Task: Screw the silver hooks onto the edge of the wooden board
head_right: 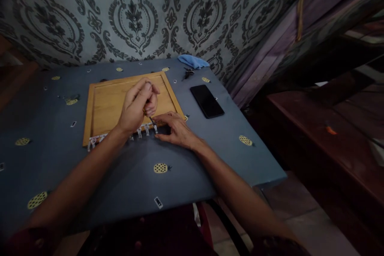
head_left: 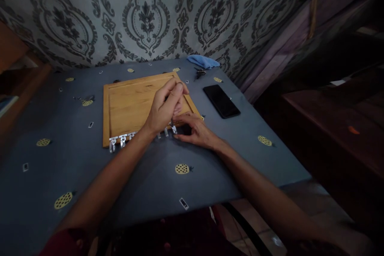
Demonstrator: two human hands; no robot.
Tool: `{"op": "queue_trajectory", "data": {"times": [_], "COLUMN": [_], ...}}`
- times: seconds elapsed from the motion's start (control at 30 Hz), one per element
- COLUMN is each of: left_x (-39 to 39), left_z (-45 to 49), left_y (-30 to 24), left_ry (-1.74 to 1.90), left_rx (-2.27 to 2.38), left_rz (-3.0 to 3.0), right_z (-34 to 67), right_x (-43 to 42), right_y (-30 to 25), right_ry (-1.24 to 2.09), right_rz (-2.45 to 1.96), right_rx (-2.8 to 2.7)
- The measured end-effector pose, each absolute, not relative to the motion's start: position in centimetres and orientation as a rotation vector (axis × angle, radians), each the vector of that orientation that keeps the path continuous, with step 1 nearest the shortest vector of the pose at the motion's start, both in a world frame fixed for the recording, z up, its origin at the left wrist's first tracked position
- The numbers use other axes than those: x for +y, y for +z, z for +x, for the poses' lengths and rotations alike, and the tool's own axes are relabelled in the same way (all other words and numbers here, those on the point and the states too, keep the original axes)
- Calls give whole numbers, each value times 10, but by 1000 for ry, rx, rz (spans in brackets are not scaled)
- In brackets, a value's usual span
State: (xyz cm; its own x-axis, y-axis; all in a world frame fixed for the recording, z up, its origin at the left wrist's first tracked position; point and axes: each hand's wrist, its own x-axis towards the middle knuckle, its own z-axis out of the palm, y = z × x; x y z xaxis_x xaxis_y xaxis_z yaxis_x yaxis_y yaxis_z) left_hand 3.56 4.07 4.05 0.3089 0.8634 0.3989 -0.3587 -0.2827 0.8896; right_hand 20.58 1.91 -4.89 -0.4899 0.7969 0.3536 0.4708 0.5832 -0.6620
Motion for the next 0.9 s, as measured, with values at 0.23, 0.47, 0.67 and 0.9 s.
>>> {"op": "queue_trajectory", "data": {"times": [0.23,0.47,0.67,0.9], "left_x": [49,49,54,61], "left_z": [38,46,47,47], "left_y": [45,50,50,46], "left_ry": [1209,1122,984,966], "left_rx": [536,563,404,417], "left_rz": [1373,1182,1276,1414], "right_z": [206,208,208,206], "right_x": [18,20,20,19], "right_y": [-48,-50,-49,-44], "right_ry": [671,640,659,646], "right_rz": [-1004,-1022,-1017,-981], "right_rx": [-2149,-2172,-2192,-2207]}}
